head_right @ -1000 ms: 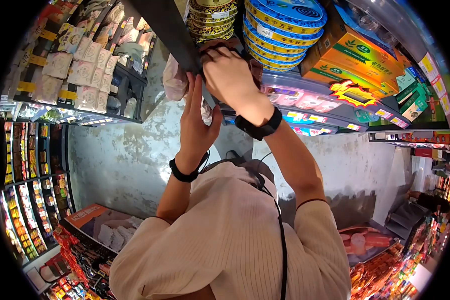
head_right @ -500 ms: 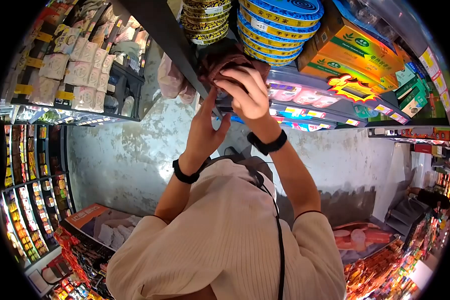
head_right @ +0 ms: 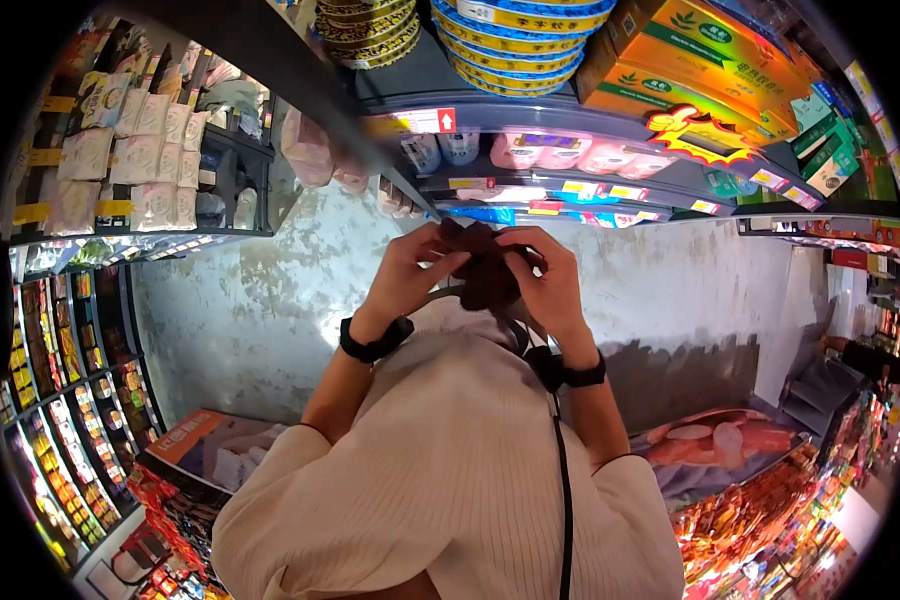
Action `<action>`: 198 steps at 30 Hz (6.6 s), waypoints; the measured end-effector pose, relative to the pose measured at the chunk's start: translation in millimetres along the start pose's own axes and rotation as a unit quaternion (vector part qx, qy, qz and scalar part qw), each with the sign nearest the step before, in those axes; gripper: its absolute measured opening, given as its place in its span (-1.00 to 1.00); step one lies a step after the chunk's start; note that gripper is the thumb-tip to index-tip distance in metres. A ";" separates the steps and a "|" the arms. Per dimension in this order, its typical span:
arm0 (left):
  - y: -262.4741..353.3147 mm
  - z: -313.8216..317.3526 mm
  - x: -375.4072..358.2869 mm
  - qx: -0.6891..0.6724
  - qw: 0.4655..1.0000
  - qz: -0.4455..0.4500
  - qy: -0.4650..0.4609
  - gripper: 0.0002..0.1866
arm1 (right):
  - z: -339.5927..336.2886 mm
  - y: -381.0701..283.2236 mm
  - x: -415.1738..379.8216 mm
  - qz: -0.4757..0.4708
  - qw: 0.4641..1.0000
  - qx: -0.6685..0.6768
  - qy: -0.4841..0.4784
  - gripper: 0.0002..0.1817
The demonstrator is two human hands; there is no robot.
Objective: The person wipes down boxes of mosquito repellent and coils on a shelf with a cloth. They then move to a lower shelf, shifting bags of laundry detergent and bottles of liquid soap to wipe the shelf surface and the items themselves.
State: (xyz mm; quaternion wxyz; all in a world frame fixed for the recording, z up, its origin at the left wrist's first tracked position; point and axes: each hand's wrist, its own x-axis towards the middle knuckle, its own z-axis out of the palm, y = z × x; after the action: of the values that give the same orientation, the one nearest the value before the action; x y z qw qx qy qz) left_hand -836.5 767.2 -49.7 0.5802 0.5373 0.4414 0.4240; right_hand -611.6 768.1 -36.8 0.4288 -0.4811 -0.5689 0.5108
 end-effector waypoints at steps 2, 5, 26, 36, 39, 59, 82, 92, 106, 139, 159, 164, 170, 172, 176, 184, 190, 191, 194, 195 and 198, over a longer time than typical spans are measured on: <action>-5.9 -10.2 -2.8 0.111 0.993 -0.048 0.002 -0.82 | -10.4 -8.9 -1.8 0.000 0.998 -0.056 -0.010 -0.70; -0.2 -11.4 -3.4 0.111 0.993 0.016 0.045 -0.85 | -21.9 -4.1 -2.5 -0.029 0.990 -0.134 -0.015 -0.62; -17.3 12.6 53.3 0.432 0.895 0.043 -0.102 -0.77 | -89.4 45.7 -40.2 0.052 0.930 -0.355 0.076 -0.71; 34.1 167.3 92.4 0.236 0.943 0.212 -0.107 -0.69 | -192.8 134.1 -89.2 0.103 0.944 -0.184 0.255 -0.74; 24.7 221.6 119.0 0.187 0.954 0.175 -0.156 -0.74 | -216.4 151.0 -72.5 0.289 0.903 0.235 0.214 -0.52; -100.0 395.9 215.5 0.218 0.971 -0.065 -0.072 -0.40 | -386.8 246.2 171.0 0.020 0.843 -0.522 0.125 -0.66; -90.4 394.6 156.0 0.163 0.967 -0.180 -0.081 -0.58 | -400.0 231.5 155.1 -0.083 0.809 -0.569 -0.122 -0.77; -77.1 405.4 136.1 0.172 0.970 -0.164 -0.050 -0.59 | -380.3 226.9 185.9 -0.039 0.824 -0.558 -0.084 -0.76; -86.9 406.1 125.0 0.168 0.963 -0.189 -0.089 -0.60 | -423.3 226.1 190.4 0.022 0.765 -0.636 -0.099 -0.81; -87.7 343.4 73.1 -0.154 0.971 -0.127 0.131 -0.39 | -348.7 101.5 82.2 0.099 0.928 -0.052 -0.356 -0.53; -29.6 113.3 18.6 -0.055 0.984 -0.061 0.159 -0.54 | -110.9 44.5 43.8 0.179 0.947 -0.031 -0.266 -0.49; -1.9 77.1 23.4 -0.083 0.987 0.031 0.132 -0.55 | -144.0 48.1 40.9 0.127 0.914 0.357 -0.148 -0.54; 106.1 43.9 54.5 0.084 0.926 0.234 0.284 -0.74 | -165.3 -14.1 43.8 0.010 0.917 0.388 -0.091 -0.37; 140.7 35.0 73.3 0.129 0.894 0.295 0.310 -0.63 | -154.8 -56.2 41.0 -0.041 0.902 0.421 -0.090 -0.32; 184.3 24.7 110.5 0.359 0.737 0.450 0.354 -0.38 | -146.9 -88.5 52.4 -0.086 0.892 0.441 -0.035 -0.30; 193.1 10.8 144.5 0.552 0.655 0.454 0.247 -0.52 | -106.9 -117.4 75.4 -0.103 0.878 0.463 -0.060 -0.30; 195.4 6.5 130.4 0.579 0.638 0.445 0.244 -0.50 | -101.0 -121.6 72.6 -0.059 0.892 0.448 0.022 -0.32; 195.4 3.2 128.9 0.582 0.630 0.459 0.233 -0.49 | -102.6 -120.6 72.0 -0.060 0.891 0.449 0.024 -0.32; 202.8 0.5 113.1 0.556 0.620 0.508 0.221 -0.47 | -109.2 -118.7 70.7 -0.045 0.879 0.474 0.024 -0.32; 207.3 2.1 100.9 0.526 0.619 0.539 0.224 -0.46 | -110.5 -118.0 69.2 -0.054 0.869 0.492 0.017 -0.33; 206.7 17.9 53.5 0.403 0.696 0.548 0.231 -0.59 | -117.6 -114.8 68.7 -0.088 0.832 0.547 -0.030 -0.34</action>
State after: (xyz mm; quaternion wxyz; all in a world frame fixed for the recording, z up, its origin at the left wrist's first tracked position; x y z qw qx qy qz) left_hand -809.4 827.5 154.1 -0.1474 0.7516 0.3176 0.5590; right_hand -520.6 853.9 90.0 0.6478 -0.0996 -0.2492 0.7130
